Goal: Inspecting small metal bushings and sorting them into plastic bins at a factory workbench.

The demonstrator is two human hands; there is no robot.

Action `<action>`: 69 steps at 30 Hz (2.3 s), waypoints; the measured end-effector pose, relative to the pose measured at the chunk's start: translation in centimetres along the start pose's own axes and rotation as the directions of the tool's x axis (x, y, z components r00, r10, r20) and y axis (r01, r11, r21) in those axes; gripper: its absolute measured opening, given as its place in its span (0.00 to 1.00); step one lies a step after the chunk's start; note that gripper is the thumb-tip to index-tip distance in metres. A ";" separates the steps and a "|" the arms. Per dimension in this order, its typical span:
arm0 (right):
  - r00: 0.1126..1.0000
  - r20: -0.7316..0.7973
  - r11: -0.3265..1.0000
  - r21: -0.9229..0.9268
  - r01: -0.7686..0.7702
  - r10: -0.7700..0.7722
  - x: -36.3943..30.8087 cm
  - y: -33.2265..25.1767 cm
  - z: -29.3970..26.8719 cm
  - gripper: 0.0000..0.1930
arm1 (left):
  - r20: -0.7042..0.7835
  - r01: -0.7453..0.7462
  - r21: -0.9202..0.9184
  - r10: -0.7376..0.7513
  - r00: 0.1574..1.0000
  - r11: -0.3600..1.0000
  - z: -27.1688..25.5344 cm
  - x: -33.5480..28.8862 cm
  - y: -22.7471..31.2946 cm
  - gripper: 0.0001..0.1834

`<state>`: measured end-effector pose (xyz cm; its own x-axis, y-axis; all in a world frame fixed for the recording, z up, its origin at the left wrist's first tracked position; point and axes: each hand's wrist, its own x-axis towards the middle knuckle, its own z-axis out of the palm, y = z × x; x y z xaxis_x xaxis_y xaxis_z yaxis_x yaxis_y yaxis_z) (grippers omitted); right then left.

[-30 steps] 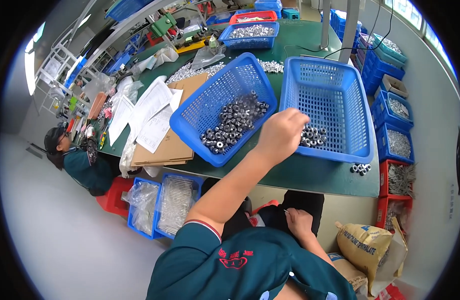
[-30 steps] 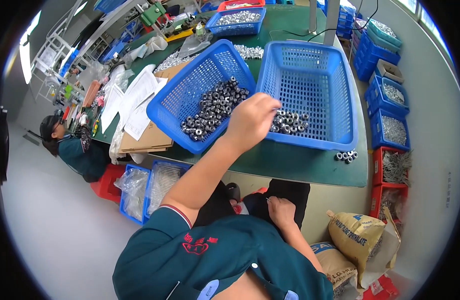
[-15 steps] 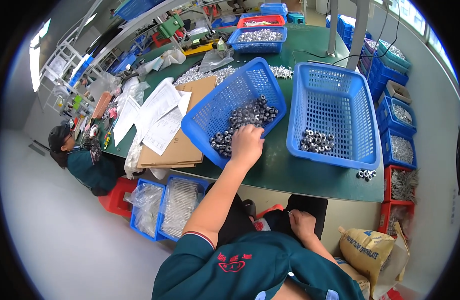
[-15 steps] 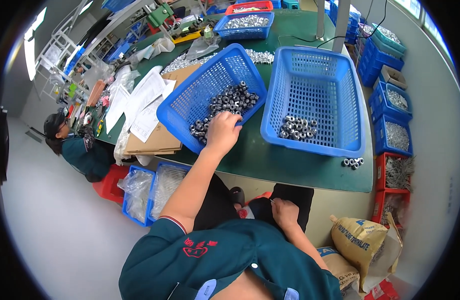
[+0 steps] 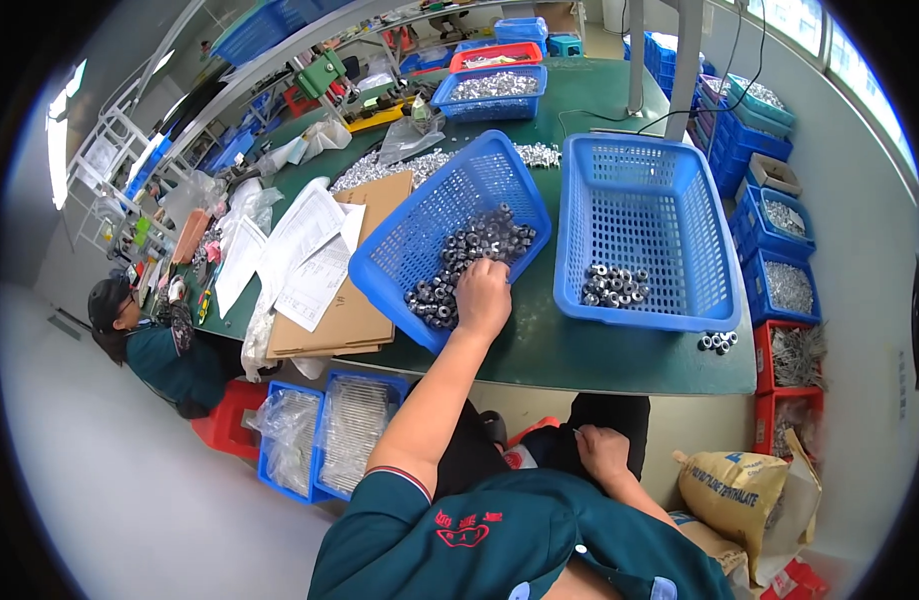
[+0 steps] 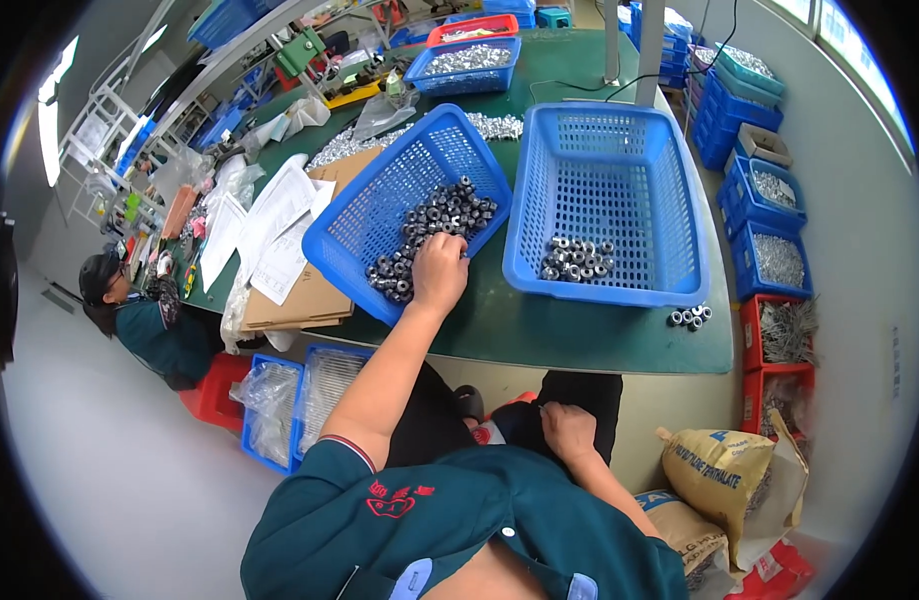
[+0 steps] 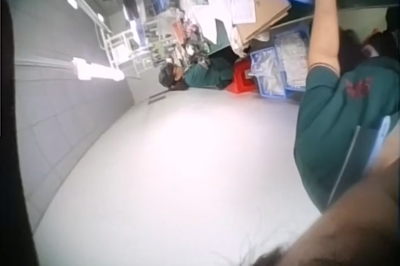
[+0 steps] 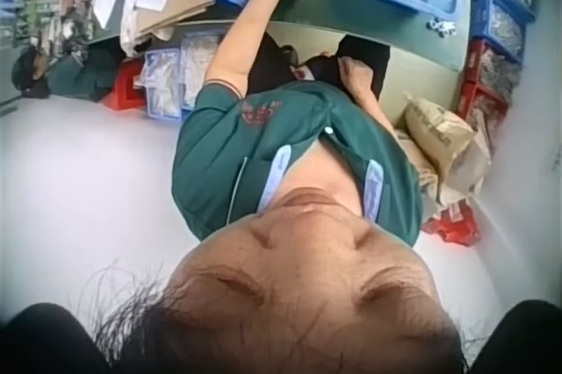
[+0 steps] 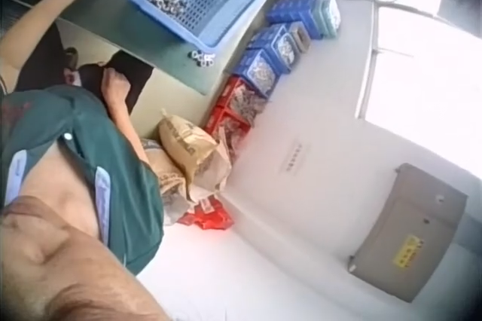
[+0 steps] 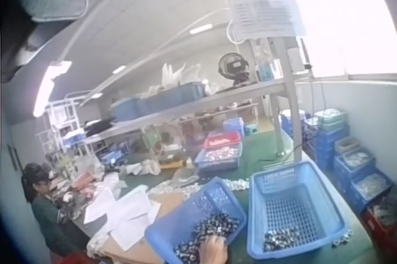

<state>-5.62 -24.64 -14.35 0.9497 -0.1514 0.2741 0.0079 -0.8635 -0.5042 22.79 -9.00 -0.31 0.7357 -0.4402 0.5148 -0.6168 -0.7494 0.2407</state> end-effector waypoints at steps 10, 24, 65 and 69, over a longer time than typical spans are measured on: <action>1.000 -0.026 1.000 0.003 0.007 -0.007 -0.8 -0.1 0.3 0.06 | -0.034 0.183 -0.456 -0.222 0.974 0.871 -4.0 -2.6 1.0 0.10; 0.995 -0.100 0.869 0.493 0.048 0.002 6.8 -8.5 -8.7 0.05 | 0.583 0.460 -0.665 -0.024 0.812 -0.589 -8.5 -14.1 4.3 0.18; 0.637 0.771 -0.059 0.637 -0.769 0.019 6.7 -11.7 -10.1 0.09 | 0.373 0.280 -0.758 0.040 0.927 0.589 -12.4 -14.4 6.4 0.24; 0.574 0.816 -0.205 0.553 -0.807 -0.059 6.7 -11.5 -10.5 0.10 | 0.422 0.356 -0.783 0.016 0.906 0.511 -11.9 -14.8 6.2 0.22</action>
<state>-2.61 -20.76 1.89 0.8006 0.3569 -0.4813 -0.5953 0.5655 -0.5708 4.76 -1.26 3.36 0.7751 -0.6197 0.1230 -0.2723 -0.1520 0.9501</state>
